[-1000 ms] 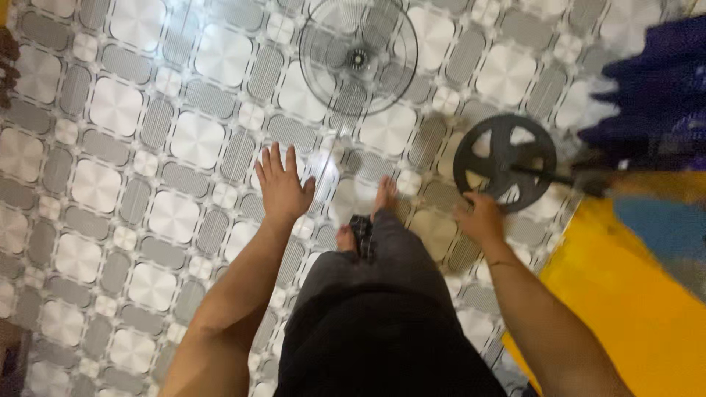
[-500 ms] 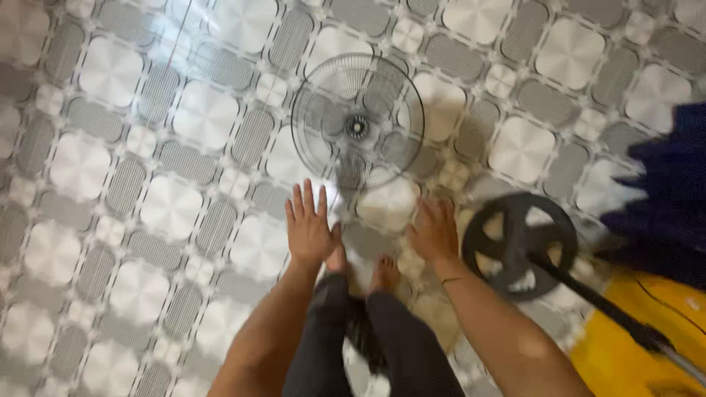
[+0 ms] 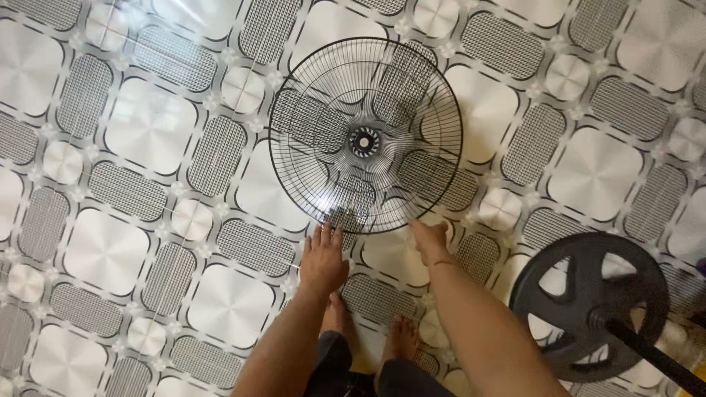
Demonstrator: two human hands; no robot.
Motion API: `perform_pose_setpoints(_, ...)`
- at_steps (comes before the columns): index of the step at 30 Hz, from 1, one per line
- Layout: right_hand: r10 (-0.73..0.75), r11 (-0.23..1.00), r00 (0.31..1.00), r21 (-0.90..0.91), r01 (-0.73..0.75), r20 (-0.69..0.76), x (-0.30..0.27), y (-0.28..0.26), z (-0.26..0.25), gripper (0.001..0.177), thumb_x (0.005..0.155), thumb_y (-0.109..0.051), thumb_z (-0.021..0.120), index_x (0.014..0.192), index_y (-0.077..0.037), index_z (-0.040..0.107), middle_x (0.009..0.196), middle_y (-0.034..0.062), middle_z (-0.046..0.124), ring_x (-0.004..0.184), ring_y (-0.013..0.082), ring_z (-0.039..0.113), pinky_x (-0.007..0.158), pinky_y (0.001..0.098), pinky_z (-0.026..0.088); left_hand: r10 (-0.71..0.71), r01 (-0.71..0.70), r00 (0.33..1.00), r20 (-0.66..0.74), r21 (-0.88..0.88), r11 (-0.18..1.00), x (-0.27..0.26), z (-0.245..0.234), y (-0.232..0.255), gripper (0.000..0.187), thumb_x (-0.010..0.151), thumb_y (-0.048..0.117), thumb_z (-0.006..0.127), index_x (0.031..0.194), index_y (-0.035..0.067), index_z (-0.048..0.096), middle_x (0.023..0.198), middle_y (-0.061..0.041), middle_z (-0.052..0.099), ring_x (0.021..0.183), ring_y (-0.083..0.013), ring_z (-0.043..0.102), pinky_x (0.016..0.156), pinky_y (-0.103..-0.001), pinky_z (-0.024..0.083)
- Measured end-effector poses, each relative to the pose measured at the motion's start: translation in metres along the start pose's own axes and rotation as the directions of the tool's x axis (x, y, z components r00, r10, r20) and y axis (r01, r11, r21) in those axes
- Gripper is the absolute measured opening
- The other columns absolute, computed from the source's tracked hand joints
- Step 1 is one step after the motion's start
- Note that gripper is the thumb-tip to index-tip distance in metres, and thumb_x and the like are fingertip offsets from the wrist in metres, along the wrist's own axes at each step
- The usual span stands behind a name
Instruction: The person cleans the blades of a standing fan with a cloth, then attaches the blades to the motor hub. They secure the blades with a nut and finally reattach the front wire cage to complete the assembly.
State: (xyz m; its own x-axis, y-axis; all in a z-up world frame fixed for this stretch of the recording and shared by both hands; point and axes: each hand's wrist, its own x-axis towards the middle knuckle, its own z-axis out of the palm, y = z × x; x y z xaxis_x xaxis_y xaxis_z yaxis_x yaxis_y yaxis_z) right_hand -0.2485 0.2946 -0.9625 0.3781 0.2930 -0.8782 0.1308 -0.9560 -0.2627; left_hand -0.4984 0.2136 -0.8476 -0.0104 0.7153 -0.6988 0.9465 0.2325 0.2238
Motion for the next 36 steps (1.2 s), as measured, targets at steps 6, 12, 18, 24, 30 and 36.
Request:
perform_pose_setpoints(6, 0.007, 0.791, 0.961, 0.587, -0.174, 0.276, 0.069, 0.007, 0.05, 0.029, 0.097, -0.022, 0.062, 0.114, -0.002, 0.051, 0.082, 0.01, 0.053, 0.066, 0.0223, 0.051, 0.061, 0.0404, 0.044, -0.015, 0.015, 1.0, -0.024, 0.024, 1.0, 0.014, 0.006, -0.01, 0.089, 0.086, 0.037, 0.07, 0.158, 0.007, 0.026, 0.164, -0.017, 0.026, 0.152, -0.0356, 0.022, 0.122, -0.05, 0.02)
perform_pose_setpoints(12, -0.036, 0.863, 0.947, 0.488, -0.132, 0.319, -0.045, -0.062, 0.021, 0.016, 0.094, -0.004, 0.057, 0.104, 0.009, 0.057, 0.091, 0.015, 0.061, 0.081, 0.0279, 0.07, 0.078, 0.0413, 0.061, 0.126, -0.131, 0.962, -0.244, -0.003, 0.991, -0.025, -0.069, 0.028, 0.095, 0.076, 0.034, 0.078, 0.153, 0.005, 0.031, 0.161, -0.017, 0.028, 0.151, -0.0354, 0.018, 0.122, -0.049, 0.012)
perform_pose_setpoints(18, -0.224, 0.897, 0.923, 0.437, 0.069, 0.313, -0.242, -0.112, -0.045, 0.025, 0.091, -0.006, 0.061, 0.101, 0.017, 0.057, 0.09, 0.0223, 0.065, 0.081, 0.0296, 0.072, 0.072, 0.0372, 0.064, 0.315, -0.384, 0.822, -0.475, -0.053, 0.922, -0.095, -0.163, 0.078, 0.045, 0.083, 0.031, 0.076, 0.119, 0.007, 0.065, 0.117, -0.011, 0.066, 0.114, -0.0327, 0.057, 0.103, -0.046, 0.044)
perform_pose_setpoints(24, -0.463, 0.847, 0.826, 0.435, 0.306, 0.322, -0.443, -0.145, -0.123, 0.044, 0.091, -0.03, 0.073, 0.119, 0.002, 0.063, 0.1, 0.014, 0.064, 0.093, 0.0286, 0.067, 0.086, 0.0429, 0.059, 0.223, -0.472, 0.55, -0.805, -0.079, 0.878, -0.235, -0.251, 0.114, 0.027, 0.088, 0.03, 0.077, 0.077, 0.008, 0.066, 0.078, -0.01, 0.066, 0.078, -0.0331, 0.064, 0.067, -0.048, 0.05)
perform_pose_setpoints(30, -0.689, 0.724, 0.691, 0.241, 0.646, 0.218, -0.556, -0.141, -0.219, 0.062, 0.09, -0.051, 0.065, 0.136, -0.009, 0.063, 0.108, 0.0125, 0.062, 0.095, 0.0256, 0.056, 0.084, 0.0474, 0.049, -0.442, -0.38, 0.36, -0.822, -0.562, 0.734, -0.371, -0.334, 0.092, 0.044, 0.1, 0.039, 0.065, 0.074, 0.002, 0.066, 0.067, -0.014, 0.064, 0.06, -0.0319, 0.058, 0.06, -0.045, 0.044)
perform_pose_setpoints(36, -0.655, 0.755, 0.746, 0.101, 0.648, 0.117, -0.588, -0.078, -0.327, 0.071, 0.085, -0.054, 0.064, 0.139, -0.01, 0.052, 0.145, 0.0132, 0.054, 0.12, 0.0328, 0.06, 0.095, 0.0506, 0.052, -0.557, -0.639, 0.707, -0.435, -0.731, -0.24, -0.495, -0.321, 0.017, 0.051, 0.11, 0.049, 0.054, 0.072, 0.014, 0.052, 0.061, 0.002, 0.046, 0.052, -0.0143, 0.037, 0.05, -0.033, 0.026)
